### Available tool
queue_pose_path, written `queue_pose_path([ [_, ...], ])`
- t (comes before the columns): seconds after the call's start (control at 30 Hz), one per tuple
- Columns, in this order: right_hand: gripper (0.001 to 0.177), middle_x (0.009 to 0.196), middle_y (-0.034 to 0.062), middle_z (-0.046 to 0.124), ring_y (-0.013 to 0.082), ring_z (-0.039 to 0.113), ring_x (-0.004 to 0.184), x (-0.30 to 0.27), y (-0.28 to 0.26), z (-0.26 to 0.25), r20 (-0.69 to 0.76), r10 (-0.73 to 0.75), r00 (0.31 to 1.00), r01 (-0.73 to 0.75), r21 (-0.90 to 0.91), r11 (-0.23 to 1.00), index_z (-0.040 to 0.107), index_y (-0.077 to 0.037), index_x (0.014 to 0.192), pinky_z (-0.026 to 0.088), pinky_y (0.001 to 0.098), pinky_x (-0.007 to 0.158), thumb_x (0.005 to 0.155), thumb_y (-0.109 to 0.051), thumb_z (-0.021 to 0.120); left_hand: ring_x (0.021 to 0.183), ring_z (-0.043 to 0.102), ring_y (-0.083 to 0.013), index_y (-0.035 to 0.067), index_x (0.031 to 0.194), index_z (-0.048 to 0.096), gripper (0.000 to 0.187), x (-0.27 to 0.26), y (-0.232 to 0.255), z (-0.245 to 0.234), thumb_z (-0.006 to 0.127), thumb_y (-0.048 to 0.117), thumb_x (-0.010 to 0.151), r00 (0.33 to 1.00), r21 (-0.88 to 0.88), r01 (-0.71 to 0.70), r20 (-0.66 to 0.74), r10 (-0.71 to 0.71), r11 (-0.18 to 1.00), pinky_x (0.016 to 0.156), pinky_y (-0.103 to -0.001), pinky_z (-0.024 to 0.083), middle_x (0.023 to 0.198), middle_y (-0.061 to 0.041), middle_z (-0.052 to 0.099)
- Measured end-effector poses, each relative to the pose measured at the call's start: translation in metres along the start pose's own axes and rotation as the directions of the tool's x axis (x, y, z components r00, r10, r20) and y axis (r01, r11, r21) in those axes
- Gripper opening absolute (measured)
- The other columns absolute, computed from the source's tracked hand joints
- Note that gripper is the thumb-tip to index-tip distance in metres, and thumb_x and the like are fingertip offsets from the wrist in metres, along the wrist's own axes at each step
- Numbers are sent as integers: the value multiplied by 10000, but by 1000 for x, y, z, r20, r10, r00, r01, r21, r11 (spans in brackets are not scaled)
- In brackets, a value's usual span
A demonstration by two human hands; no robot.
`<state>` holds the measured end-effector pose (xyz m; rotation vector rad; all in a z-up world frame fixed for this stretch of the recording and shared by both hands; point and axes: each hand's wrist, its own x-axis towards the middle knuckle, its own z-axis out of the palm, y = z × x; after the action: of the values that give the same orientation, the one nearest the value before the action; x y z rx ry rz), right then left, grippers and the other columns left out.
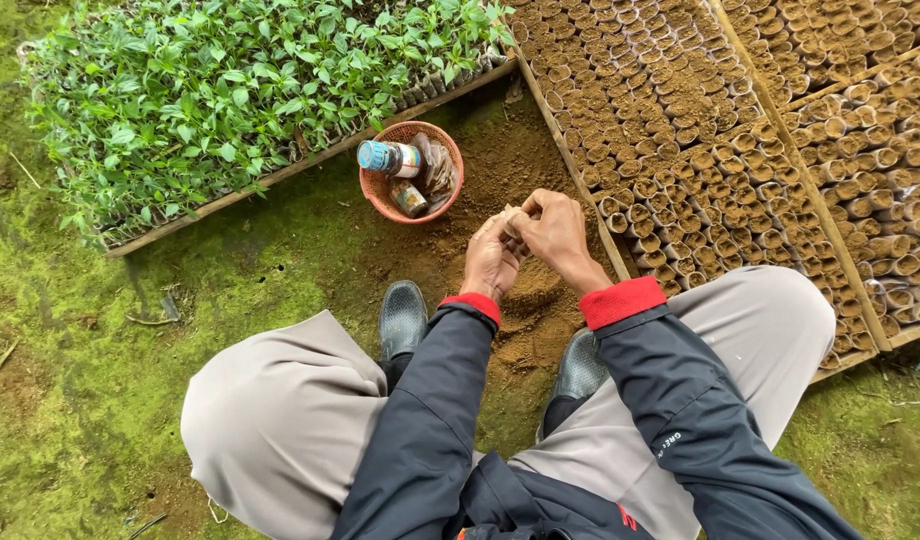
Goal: Filling small cardboard tubes with soil and arranging them in a tray for seedlings.
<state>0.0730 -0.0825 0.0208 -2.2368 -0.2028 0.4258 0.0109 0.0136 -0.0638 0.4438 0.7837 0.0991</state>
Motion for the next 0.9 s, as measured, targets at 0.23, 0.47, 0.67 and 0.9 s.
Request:
queue_pose_path([
  [0.23, 144, 678, 61, 716, 290, 727, 736, 5, -1, 10, 56, 32, 998, -30, -40, 999, 775, -157, 819, 550, 443, 693, 826, -300, 763, 705, 722, -211, 124, 954, 670, 96, 7, 4, -8, 690, 209, 994, 999, -103, 24, -37, -28, 994, 651, -355, 643, 885, -123, 721],
  [0.47, 284, 788, 90, 731, 252, 716, 779, 30, 21, 13, 19, -4, 1000, 4, 29, 1000, 779, -125, 923, 561, 437, 717, 903, -408, 785, 765, 704, -240, 153, 902, 585, 154, 15, 13, -23, 615, 228, 1033, 993, -217, 41, -98, -64, 975, 652, -314, 612, 917, -127, 689],
  [0.67, 341, 962, 203, 691, 423, 728, 895, 31, 80, 56, 216, -109, 970, 197, -442, 875, 722, -28, 1045, 614, 525, 777, 949, -354, 695, 851, 725, -346, 147, 867, 591, 183, 24, 18, -35, 644, 229, 1022, 981, -323, 48, -164, -106, 945, 691, -374, 646, 986, -185, 702],
  [0.9, 764, 1362, 373, 426, 603, 491, 1220, -8, 108, 130, 494, -272, 826, 513, -456, 728, 525, 128, 1380, 608, 524, 910, 741, -222, 754, 939, 730, -366, 118, 920, 605, 166, 20, 23, -29, 649, 241, 1022, 974, -382, 84, -165, -157, 921, 752, -357, 651, 1112, -224, 706],
])
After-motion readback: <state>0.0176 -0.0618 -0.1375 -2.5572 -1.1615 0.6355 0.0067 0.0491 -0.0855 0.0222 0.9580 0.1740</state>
